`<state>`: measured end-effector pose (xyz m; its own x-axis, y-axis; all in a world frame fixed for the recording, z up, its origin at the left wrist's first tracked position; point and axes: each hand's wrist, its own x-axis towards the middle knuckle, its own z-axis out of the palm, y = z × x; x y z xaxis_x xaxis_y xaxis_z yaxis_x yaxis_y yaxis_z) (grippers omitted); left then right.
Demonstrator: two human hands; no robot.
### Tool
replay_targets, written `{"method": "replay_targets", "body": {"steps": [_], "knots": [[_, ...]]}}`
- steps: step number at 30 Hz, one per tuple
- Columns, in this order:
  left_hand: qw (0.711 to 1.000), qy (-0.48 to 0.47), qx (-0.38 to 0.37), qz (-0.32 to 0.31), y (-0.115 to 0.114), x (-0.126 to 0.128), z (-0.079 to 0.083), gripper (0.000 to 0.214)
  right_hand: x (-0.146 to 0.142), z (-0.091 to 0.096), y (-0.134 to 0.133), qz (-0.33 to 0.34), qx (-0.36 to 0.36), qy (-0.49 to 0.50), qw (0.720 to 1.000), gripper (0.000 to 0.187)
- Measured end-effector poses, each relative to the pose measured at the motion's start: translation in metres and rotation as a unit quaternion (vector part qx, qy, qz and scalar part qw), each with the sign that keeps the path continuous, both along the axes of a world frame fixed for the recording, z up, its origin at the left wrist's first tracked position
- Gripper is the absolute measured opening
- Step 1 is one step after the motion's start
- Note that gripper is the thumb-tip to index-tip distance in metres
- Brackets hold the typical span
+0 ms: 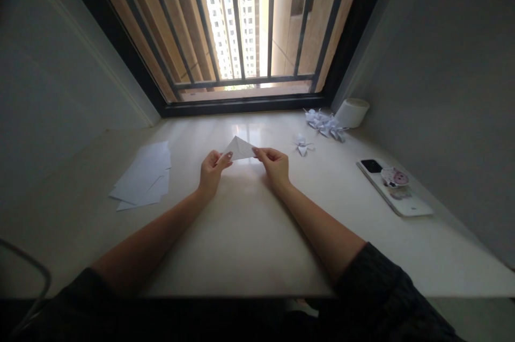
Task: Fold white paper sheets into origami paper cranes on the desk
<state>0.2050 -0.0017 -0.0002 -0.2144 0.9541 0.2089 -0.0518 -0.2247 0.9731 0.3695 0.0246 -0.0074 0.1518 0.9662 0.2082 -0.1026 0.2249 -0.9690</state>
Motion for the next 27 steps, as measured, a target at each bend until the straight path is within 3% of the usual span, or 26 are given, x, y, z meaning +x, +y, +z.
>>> {"method": "replay_targets", "body": {"steps": [3,8,22,27], "knots": [[0.999,-0.032,-0.018,0.023,0.0019,-0.0001,-0.0008,0.034,-0.0040,0.0007,-0.0037,0.026,-0.002,0.001,1.000,0.029],[1.000,-0.024,-0.012,0.015,0.0030,-0.0005,-0.0016,0.052,-0.0061,-0.0006,-0.0033,0.013,0.000,0.025,1.000,0.033],[0.996,-0.049,-0.021,0.066,0.0057,0.0002,-0.0079,0.041,-0.0069,0.0011,-0.0060,0.014,0.010,0.021,1.000,0.034],[0.998,-0.027,-0.011,0.054,0.0043,0.0011,-0.0069,0.039,-0.0071,0.0014,-0.0089,0.070,0.044,0.000,0.997,0.036]]}}
